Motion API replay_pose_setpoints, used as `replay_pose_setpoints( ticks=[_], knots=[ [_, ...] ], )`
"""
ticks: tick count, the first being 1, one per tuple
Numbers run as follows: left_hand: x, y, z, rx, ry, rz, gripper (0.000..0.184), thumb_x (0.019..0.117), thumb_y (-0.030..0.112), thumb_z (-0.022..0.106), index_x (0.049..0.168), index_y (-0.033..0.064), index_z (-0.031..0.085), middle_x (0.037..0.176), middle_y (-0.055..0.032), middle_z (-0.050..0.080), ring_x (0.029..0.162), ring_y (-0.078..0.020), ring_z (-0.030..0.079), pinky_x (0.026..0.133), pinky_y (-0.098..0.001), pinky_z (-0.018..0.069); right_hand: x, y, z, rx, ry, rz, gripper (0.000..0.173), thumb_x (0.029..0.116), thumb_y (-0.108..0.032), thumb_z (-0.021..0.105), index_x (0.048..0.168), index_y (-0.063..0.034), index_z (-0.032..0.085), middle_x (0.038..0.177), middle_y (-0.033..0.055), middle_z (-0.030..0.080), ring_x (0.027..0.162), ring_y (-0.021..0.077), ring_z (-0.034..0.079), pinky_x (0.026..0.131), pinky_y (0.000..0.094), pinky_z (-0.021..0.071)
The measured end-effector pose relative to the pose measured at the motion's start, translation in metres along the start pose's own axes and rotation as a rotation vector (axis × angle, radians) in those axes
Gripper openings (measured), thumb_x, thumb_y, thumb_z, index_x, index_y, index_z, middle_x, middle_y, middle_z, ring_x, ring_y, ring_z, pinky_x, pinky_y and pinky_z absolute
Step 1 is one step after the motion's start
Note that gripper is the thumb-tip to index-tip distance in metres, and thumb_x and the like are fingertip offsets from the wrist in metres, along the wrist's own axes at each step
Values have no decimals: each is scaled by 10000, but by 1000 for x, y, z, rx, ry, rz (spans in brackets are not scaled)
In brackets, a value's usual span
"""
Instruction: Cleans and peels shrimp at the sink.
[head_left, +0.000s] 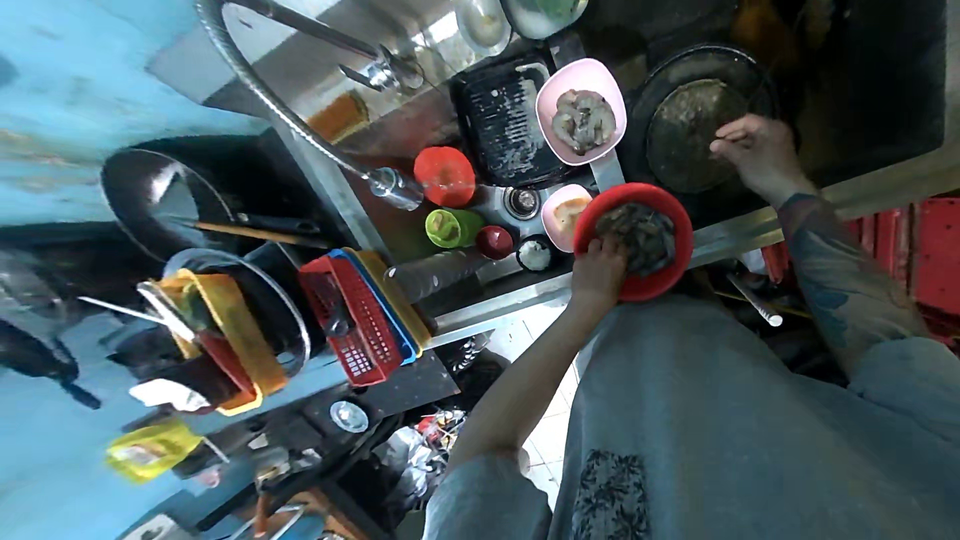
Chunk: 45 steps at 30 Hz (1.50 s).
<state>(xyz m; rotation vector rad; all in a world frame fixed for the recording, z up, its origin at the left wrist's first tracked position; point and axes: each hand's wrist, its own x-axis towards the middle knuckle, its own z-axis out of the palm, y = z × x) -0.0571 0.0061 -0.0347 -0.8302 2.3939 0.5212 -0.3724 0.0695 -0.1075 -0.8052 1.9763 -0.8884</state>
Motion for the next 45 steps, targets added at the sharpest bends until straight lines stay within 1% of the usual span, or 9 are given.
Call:
replay_pose_setpoints(
  ticks=[3, 7, 10, 16, 20, 28, 34, 39, 45],
  knots=[
    [-5, 2, -4, 77, -8, -16, 285, 930, 243, 742, 1126, 39, 709, 1293, -163, 634, 1203, -397, 598, 780, -546, 578, -23, -13, 0, -166, -22, -160, 342, 1027, -271, 630, 1340, -137, 659, 1349, 65, 659, 1322, 198, 569, 1137, 399, 455],
    [-7, 0, -9, 132, -49, -64, 257, 956, 235, 699, 1072, 9, 733, 1321, -176, 611, 1240, -401, 556, 860, -539, 559, -66, -40, 30, -325, -60, -641, 215, 1033, -291, 607, 1104, -194, 786, 1178, 3, 741, 1259, 302, 581, 1079, 556, 424],
    [-4, -1, -12, 150, -103, -57, 192, 930, 100, 680, 1091, 7, 729, 1350, -186, 572, 1288, -403, 503, 951, -541, 527, -93, -55, 59, -507, -273, -734, 200, 1030, -223, 599, 1142, -239, 764, 1229, -24, 712, 1303, 292, 547, 1103, 556, 406],
    [-12, -12, -21, 48, -60, 10, 253, 989, 214, 659, 1141, 18, 706, 1330, -179, 584, 1290, -403, 501, 1018, -552, 484, -102, -55, 80, -678, -423, -696, 245, 1022, -186, 611, 1237, -238, 717, 1288, 9, 674, 1334, 319, 507, 1126, 584, 361],
    [-13, -37, -40, -252, -78, 101, 258, 1034, 297, 600, 1087, 83, 733, 1157, -165, 636, 1194, -379, 555, 1015, -553, 482, -106, -62, 77, -558, -454, -641, 565, 885, -219, 795, 1417, -275, 611, 1445, -54, 604, 1437, 306, 411, 1141, 626, 297],
    [-17, -48, -56, -784, -105, 105, 336, 1108, 247, 446, 1157, 20, 689, 1176, -140, 656, 1164, -239, 603, 1045, -463, 468, -104, -50, 80, -194, -271, -606, 248, 964, -321, 725, 1179, -203, 759, 1157, -11, 732, 1275, 242, 556, 1152, 571, 316],
    [-21, -29, -30, -626, 325, 230, 367, 1042, 329, 594, 1362, 164, 661, 1374, -65, 625, 1346, -267, 509, 1162, -501, 381, -110, -59, 67, -258, -330, -519, 320, 986, -305, 695, 1252, -131, 722, 1128, 59, 737, 1145, 231, 647, 1118, 484, 423],
    [-14, -15, -11, -562, 431, 289, 239, 1038, 260, 608, 1185, 113, 727, 1189, -64, 709, 1224, -259, 600, 1072, -487, 459, -111, -71, 68, -284, -424, -455, 367, 1008, -289, 663, 1307, -77, 659, 1144, 51, 756, 1120, 214, 693, 1096, 492, 467],
    [-14, -14, -5, -523, 388, 260, 286, 1070, 270, 539, 1192, 81, 716, 1170, -103, 693, 1187, -291, 604, 1064, -497, 464, -111, -74, 71, -261, -450, -428, 323, 1026, -275, 636, 1281, -83, 689, 1156, 79, 744, 1109, 224, 696, 1056, 477, 508]
  ],
)
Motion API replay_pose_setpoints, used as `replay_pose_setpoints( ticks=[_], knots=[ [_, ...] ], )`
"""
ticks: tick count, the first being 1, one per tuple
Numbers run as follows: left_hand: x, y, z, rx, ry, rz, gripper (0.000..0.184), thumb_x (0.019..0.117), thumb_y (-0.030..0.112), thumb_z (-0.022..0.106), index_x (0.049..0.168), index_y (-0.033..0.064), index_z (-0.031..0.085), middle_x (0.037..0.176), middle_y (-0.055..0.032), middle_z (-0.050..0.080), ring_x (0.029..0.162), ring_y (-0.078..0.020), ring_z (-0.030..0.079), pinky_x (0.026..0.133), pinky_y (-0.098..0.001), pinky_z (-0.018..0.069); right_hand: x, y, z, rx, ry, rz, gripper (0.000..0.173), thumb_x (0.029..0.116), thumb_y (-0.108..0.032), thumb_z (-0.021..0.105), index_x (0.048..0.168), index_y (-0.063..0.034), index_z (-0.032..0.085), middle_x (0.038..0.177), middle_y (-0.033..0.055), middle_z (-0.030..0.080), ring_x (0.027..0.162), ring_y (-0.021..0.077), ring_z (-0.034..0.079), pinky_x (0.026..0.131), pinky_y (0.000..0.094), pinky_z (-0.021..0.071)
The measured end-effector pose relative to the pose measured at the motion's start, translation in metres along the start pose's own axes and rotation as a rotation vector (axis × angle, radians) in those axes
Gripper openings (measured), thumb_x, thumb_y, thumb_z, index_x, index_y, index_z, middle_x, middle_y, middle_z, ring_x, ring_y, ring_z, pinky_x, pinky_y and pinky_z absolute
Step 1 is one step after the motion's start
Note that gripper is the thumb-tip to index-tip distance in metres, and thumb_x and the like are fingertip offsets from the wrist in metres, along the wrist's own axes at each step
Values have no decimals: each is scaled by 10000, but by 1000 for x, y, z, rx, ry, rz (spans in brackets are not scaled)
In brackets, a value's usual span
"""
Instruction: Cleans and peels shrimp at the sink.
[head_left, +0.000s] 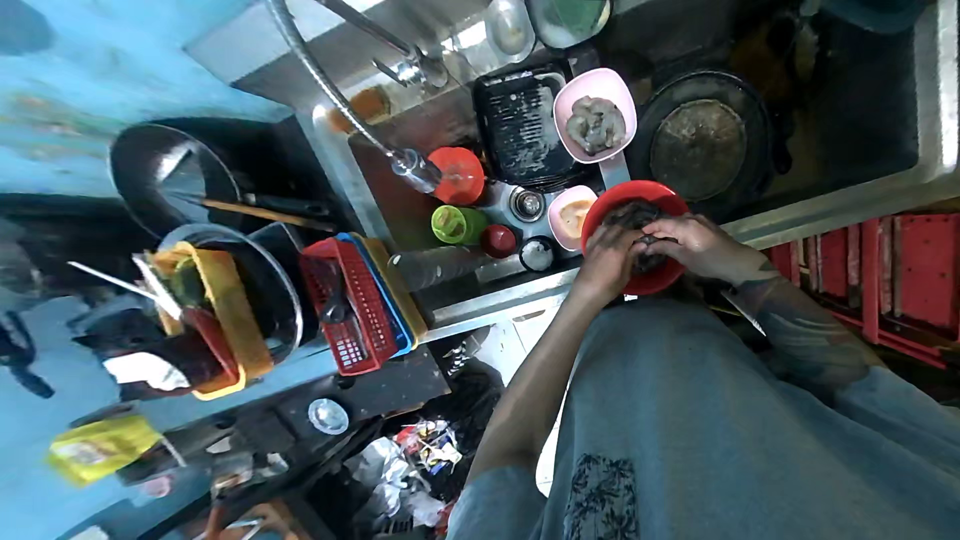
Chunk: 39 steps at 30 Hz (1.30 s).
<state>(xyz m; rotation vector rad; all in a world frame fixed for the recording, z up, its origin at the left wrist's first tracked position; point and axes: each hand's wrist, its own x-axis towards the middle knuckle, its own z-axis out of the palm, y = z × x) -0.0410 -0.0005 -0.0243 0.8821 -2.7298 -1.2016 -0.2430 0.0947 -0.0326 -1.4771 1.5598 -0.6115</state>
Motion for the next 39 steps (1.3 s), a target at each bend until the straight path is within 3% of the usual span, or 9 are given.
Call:
replay_pose_setpoints(
  ticks=[7, 13, 17, 20, 24, 28, 34, 39],
  knots=[
    [-6, -9, 10, 53, 57, -46, 296, 1088, 297, 492, 1176, 90, 683, 1148, -90, 671, 1172, -274, 591, 1052, -444, 469, 3, 2, 0, -16, 12, -40, 307, 1073, -328, 534, 1189, -133, 742, 1043, 58, 761, 990, 172, 726, 937, 435, 577],
    [-12, -9, 15, -37, 104, -55, 280, 1088, 271, 494, 1158, 72, 678, 1142, -94, 673, 1160, -263, 593, 1053, -421, 466, 9, 2, 4, 62, 17, 43, 230, 1022, -254, 573, 1124, -116, 726, 964, 60, 749, 898, 161, 719, 848, 433, 586],
    [-14, -6, 17, -98, 133, -112, 288, 1089, 264, 486, 1174, 64, 675, 1152, -105, 672, 1172, -272, 592, 1055, -431, 468, 13, 2, 6, 130, 56, 27, 188, 1014, -186, 579, 1091, -91, 723, 953, 59, 739, 886, 139, 705, 845, 390, 582],
    [-16, -7, 16, -97, 153, -151, 302, 1092, 286, 482, 1181, 68, 671, 1144, -104, 668, 1168, -269, 590, 1046, -425, 472, 13, 3, 6, 147, 78, -22, 205, 1026, -196, 577, 1135, -99, 721, 997, 49, 744, 921, 116, 705, 877, 369, 584],
    [-15, -9, 13, 2, 155, -100, 298, 1089, 305, 488, 1163, 83, 672, 1137, -86, 667, 1174, -252, 589, 1043, -402, 481, 13, 1, 5, -41, 42, -63, 246, 1010, -250, 606, 1156, -117, 754, 1080, 84, 752, 1049, 200, 709, 978, 429, 558],
    [-12, -9, 10, 55, 138, -72, 307, 1089, 311, 481, 1168, 91, 680, 1151, -84, 671, 1197, -257, 584, 1058, -405, 475, 16, 0, 4, -127, 28, -68, 216, 996, -258, 608, 1098, -123, 741, 994, 83, 746, 973, 228, 716, 903, 460, 574],
    [-11, -12, 11, -96, 117, -117, 305, 1090, 289, 480, 1190, 76, 674, 1156, -91, 673, 1170, -257, 594, 1048, -423, 476, 17, -1, 6, 44, 67, 22, 188, 972, -217, 621, 1060, -101, 740, 914, 79, 745, 865, 200, 718, 807, 466, 581],
    [-11, -12, 9, -155, 82, -113, 288, 1082, 281, 499, 1201, 93, 683, 1171, -65, 680, 1189, -224, 590, 1062, -416, 466, 17, -2, 6, 82, 9, 60, 189, 995, -200, 609, 1094, -80, 718, 953, 94, 737, 908, 201, 712, 849, 451, 577]
  ],
)
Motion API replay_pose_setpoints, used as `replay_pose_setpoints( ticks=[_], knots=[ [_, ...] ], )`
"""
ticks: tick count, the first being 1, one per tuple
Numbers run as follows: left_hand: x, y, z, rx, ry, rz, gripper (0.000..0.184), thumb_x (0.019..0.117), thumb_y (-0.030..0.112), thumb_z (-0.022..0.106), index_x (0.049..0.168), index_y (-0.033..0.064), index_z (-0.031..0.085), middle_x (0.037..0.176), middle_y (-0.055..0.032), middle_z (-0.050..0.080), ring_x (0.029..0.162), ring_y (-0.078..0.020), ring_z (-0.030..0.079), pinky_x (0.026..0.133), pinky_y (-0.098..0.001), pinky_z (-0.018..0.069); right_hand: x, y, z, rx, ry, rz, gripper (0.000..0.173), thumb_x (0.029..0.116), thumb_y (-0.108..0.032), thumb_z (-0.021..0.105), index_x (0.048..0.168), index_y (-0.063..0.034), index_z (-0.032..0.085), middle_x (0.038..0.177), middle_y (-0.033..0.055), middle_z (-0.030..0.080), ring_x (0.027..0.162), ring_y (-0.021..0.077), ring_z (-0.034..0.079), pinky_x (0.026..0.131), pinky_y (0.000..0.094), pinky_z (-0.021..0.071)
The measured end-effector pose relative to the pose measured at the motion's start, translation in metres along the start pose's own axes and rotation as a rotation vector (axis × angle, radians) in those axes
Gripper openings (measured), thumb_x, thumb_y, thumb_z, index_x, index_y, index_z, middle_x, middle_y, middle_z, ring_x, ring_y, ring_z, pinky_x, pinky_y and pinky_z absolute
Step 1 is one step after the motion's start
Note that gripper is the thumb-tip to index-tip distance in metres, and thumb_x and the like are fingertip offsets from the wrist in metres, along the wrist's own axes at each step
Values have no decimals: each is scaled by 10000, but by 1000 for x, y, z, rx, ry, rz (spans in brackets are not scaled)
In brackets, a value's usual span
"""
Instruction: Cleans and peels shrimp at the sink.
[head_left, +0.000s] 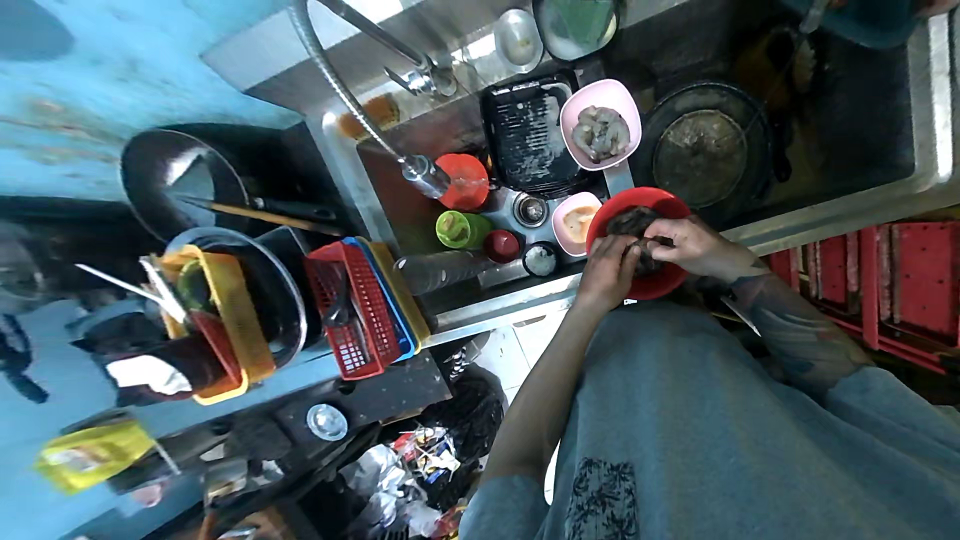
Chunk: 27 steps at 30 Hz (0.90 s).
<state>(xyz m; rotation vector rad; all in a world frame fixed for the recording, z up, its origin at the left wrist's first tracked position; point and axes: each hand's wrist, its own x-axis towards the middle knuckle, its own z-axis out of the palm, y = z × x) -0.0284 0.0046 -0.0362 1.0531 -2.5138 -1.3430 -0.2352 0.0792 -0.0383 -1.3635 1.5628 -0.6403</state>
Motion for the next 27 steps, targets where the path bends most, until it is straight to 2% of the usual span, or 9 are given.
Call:
replay_pose_setpoints(
  ticks=[3, 6, 11, 13, 15, 19, 23, 27],
  knots=[
    [4, 1, -3, 52, -26, 34, 312, 1085, 293, 486, 1194, 86, 692, 1180, -69, 685, 1209, -228, 590, 1079, -415, 464, 0, -4, -3, -22, -37, -18, 192, 1011, -192, 606, 1107, -61, 708, 972, 113, 733, 926, 217, 711, 875, 456, 572],
    [5, 2, -3, 88, -20, 22, 321, 1087, 302, 480, 1161, 76, 697, 1155, -81, 691, 1193, -235, 601, 1072, -419, 471, 1, -1, -4, -47, -40, -34, 215, 1012, -251, 630, 1112, -78, 709, 973, 95, 737, 924, 197, 716, 877, 431, 584],
    [1, 4, -1, 117, -14, 4, 313, 1094, 307, 476, 1172, 75, 672, 1156, -91, 674, 1173, -250, 606, 1039, -438, 496, 3, -4, -5, -79, -80, -11, 199, 994, -261, 658, 1019, -77, 731, 908, 87, 728, 869, 201, 706, 841, 446, 580],
    [-1, 5, 1, 115, 4, 17, 300, 1093, 295, 483, 1162, 74, 673, 1148, -91, 675, 1158, -251, 610, 1030, -438, 499, 1, -8, -4, -83, -95, 3, 189, 1002, -248, 645, 956, -83, 725, 850, 80, 708, 815, 206, 691, 786, 458, 573],
    [-1, 5, 2, 105, 5, 6, 303, 1093, 299, 481, 1164, 78, 674, 1155, -89, 677, 1165, -255, 608, 1037, -439, 497, -2, -11, -3, -73, -65, -3, 176, 998, -221, 658, 900, -87, 718, 792, 77, 683, 752, 209, 673, 722, 463, 567],
    [-1, 4, 6, 46, 33, -2, 302, 1093, 289, 478, 1146, 66, 674, 1124, -94, 680, 1126, -248, 621, 1027, -446, 496, -3, -8, 1, 6, 33, -46, 135, 961, -181, 688, 889, -79, 737, 792, 70, 699, 751, 186, 678, 715, 442, 570],
    [-3, 5, 7, -53, 49, -57, 309, 1094, 298, 475, 1176, 73, 671, 1138, -94, 679, 1131, -238, 627, 1028, -454, 502, -4, -5, 6, 84, 101, -42, 105, 939, -161, 694, 884, -90, 748, 795, 50, 704, 740, 146, 669, 698, 405, 566],
    [-5, 9, 8, -102, 61, -104, 336, 1104, 315, 453, 1207, 65, 652, 1157, -114, 674, 1125, -237, 639, 1025, -467, 509, -3, -4, 9, 157, 127, -44, 107, 927, -152, 689, 917, -72, 758, 827, 58, 721, 784, 140, 683, 745, 399, 574]
  ],
)
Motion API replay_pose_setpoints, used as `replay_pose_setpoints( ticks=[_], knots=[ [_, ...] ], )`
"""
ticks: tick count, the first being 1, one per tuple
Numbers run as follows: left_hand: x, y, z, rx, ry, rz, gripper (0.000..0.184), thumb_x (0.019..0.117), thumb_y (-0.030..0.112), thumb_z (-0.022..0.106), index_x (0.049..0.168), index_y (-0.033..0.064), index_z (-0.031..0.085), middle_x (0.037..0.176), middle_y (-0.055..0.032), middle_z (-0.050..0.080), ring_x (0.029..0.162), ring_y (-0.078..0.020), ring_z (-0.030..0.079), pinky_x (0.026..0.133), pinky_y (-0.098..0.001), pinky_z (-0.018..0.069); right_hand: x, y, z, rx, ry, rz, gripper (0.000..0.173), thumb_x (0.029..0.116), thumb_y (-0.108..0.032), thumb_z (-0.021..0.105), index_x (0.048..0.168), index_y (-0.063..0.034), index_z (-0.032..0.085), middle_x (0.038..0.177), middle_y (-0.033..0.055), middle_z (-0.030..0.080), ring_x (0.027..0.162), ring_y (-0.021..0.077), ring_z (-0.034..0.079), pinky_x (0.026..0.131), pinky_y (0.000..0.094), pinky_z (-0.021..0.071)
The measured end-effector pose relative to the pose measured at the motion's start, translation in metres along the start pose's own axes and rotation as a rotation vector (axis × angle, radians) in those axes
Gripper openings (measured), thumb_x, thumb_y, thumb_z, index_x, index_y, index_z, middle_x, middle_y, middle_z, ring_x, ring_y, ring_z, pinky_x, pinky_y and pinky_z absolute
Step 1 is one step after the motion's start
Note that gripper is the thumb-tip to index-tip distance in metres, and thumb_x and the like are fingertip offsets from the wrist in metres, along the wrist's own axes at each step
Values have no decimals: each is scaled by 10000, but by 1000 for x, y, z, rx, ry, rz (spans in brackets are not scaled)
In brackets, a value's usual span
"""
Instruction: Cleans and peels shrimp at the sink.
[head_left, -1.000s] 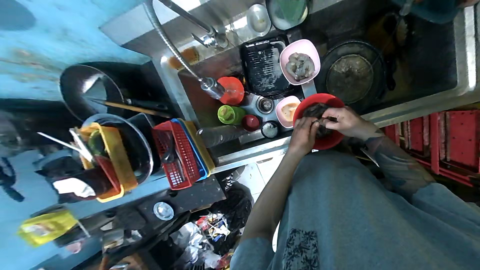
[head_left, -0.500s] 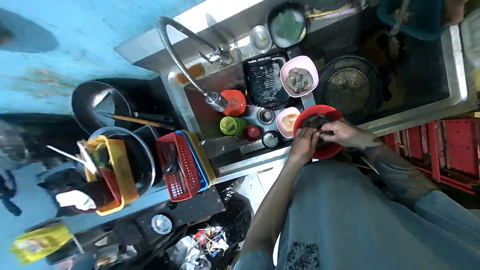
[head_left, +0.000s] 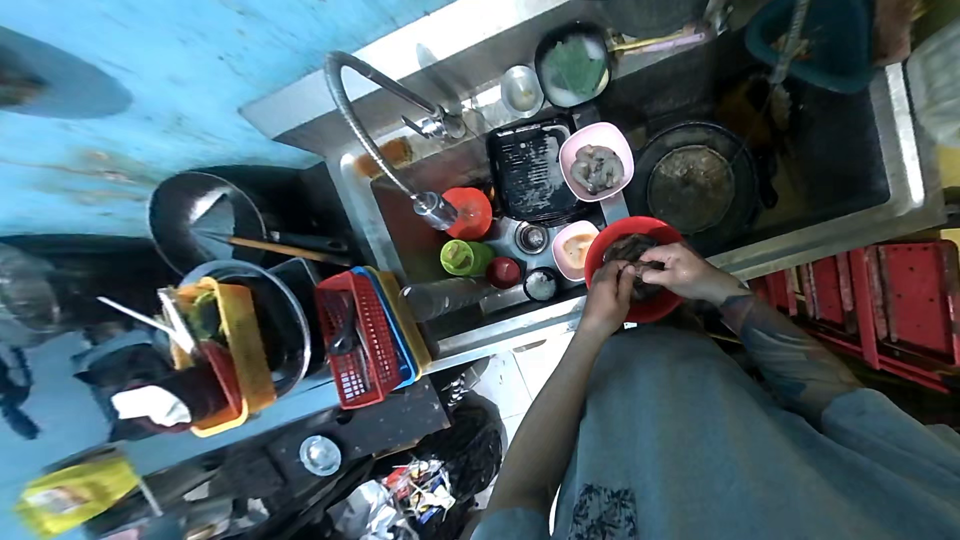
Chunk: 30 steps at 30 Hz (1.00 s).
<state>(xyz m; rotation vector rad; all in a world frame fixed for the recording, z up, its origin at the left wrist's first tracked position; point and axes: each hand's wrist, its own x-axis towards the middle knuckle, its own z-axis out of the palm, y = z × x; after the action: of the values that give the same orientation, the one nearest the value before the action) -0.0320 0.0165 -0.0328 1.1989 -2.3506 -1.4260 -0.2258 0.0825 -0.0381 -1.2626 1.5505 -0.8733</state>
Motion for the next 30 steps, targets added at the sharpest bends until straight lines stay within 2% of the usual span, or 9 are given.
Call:
replay_pose_setpoints(
  ticks=[5, 9, 12, 15, 18, 20, 22, 26, 30],
  knots=[
    [-5, 8, -1, 3, -11, -92, 372, 1108, 350, 434, 1233, 66, 638, 1139, -126, 677, 1058, -246, 664, 969, -488, 538, 4, 1, -2, -15, -23, 32, 136, 930, -196, 693, 951, -88, 774, 862, 52, 738, 834, 133, 693, 799, 412, 572],
    [-6, 18, -2, 30, -7, -142, 385, 1109, 359, 428, 1251, 58, 622, 1090, -138, 684, 985, -256, 681, 918, -495, 559, 5, 2, -4, -81, 8, 36, 144, 925, -217, 687, 911, -96, 764, 814, 53, 723, 786, 148, 686, 739, 428, 563],
    [-1, 14, -3, 11, -28, -131, 361, 1100, 344, 451, 1239, 72, 643, 1148, -127, 684, 1089, -262, 659, 983, -508, 529, 7, 0, -5, -68, -26, 64, 150, 920, -201, 694, 941, -76, 774, 843, 82, 735, 818, 187, 701, 776, 464, 569],
    [7, 6, -6, 3, -44, -42, 341, 1091, 333, 476, 1210, 85, 678, 1170, -99, 691, 1155, -238, 638, 1038, -487, 504, 8, 1, -10, -104, -100, 29, 140, 921, -188, 691, 951, -70, 759, 848, 90, 726, 825, 203, 694, 782, 469, 563],
    [8, 10, -7, 27, -17, -9, 314, 1088, 313, 491, 1130, 84, 703, 1097, -88, 697, 1093, -226, 647, 1001, -468, 515, 9, -3, -13, -160, -151, -5, 135, 923, -189, 694, 954, -69, 749, 862, 92, 727, 840, 214, 698, 796, 471, 563],
    [7, 12, -6, 21, -9, -32, 315, 1091, 311, 482, 1107, 72, 686, 1029, -97, 691, 996, -222, 667, 927, -463, 545, 10, -6, -14, -159, -140, -4, 127, 923, -174, 691, 947, -64, 750, 854, 95, 726, 826, 210, 696, 789, 465, 563],
    [6, 15, -4, -1, -22, -85, 335, 1101, 324, 457, 1140, 58, 657, 997, -114, 687, 911, -223, 682, 857, -460, 574, 11, -6, -13, -142, -114, 9, 135, 927, -177, 688, 960, -69, 764, 863, 97, 734, 831, 207, 703, 796, 468, 568],
    [3, 22, -2, -15, -48, -209, 410, 1113, 377, 407, 1248, 52, 617, 1074, -150, 689, 958, -256, 691, 887, -494, 572, 12, 0, -9, -140, -71, 0, 151, 939, -203, 677, 974, -89, 769, 881, 79, 742, 852, 186, 708, 809, 459, 573],
    [-10, 35, -11, 36, -41, -296, 420, 1107, 418, 404, 1294, 91, 591, 1045, -158, 690, 868, -292, 695, 785, -525, 585, 17, 1, -16, -192, -79, 39, 178, 964, -206, 644, 1018, -87, 766, 936, 88, 747, 904, 205, 711, 855, 475, 568]
  ],
)
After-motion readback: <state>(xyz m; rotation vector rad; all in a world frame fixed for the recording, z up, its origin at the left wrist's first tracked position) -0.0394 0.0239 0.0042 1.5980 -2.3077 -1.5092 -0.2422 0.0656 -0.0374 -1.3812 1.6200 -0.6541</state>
